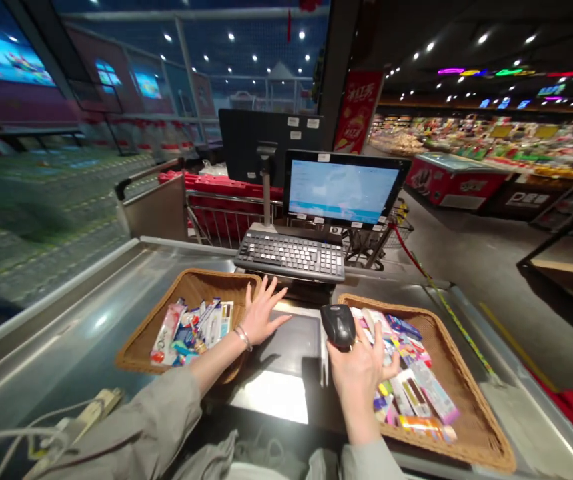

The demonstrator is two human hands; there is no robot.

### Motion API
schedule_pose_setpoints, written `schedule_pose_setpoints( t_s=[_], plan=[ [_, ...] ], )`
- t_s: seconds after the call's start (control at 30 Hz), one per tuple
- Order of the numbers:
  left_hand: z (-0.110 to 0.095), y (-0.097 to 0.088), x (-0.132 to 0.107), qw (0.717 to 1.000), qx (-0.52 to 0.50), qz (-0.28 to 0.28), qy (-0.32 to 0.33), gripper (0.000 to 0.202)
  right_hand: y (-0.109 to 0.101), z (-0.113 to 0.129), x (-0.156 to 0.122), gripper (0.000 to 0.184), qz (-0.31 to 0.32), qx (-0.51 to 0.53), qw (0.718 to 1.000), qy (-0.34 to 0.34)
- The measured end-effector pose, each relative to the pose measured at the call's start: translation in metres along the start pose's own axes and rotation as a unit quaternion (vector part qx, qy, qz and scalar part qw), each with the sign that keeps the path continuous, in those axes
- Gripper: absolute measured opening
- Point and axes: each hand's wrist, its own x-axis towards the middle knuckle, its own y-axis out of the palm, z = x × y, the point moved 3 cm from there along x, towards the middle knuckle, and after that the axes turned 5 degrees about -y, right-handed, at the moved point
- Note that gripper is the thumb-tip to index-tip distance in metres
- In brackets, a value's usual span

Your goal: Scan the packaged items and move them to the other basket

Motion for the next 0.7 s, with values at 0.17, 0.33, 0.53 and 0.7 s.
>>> schedule_pose_setpoints(
  t_s=[0.17,0.33,0.53,0.7],
  plan=[
    [0.042,-0.007,-0.024,0.999,0.016,-0.001,-0.041,0.063,0.016,0.022,-0.006,0.045,0.051,0.002,0.999,-0.006],
    [0.081,-0.013,-0.043,0.996,0.039,0.017,-0.078,0.062,0.028,0.042,-0.011,0.047,0.068,0.021,0.997,-0.019],
    [0.126,-0.021,-0.056,0.988,0.072,0.042,-0.128,0.058,0.036,0.061,-0.016,0.047,0.084,0.043,0.995,-0.028],
    [0.164,-0.026,-0.068,0.98,0.099,0.076,-0.157,0.055,0.042,0.067,-0.018,0.053,0.095,0.039,0.994,-0.029]
  ],
)
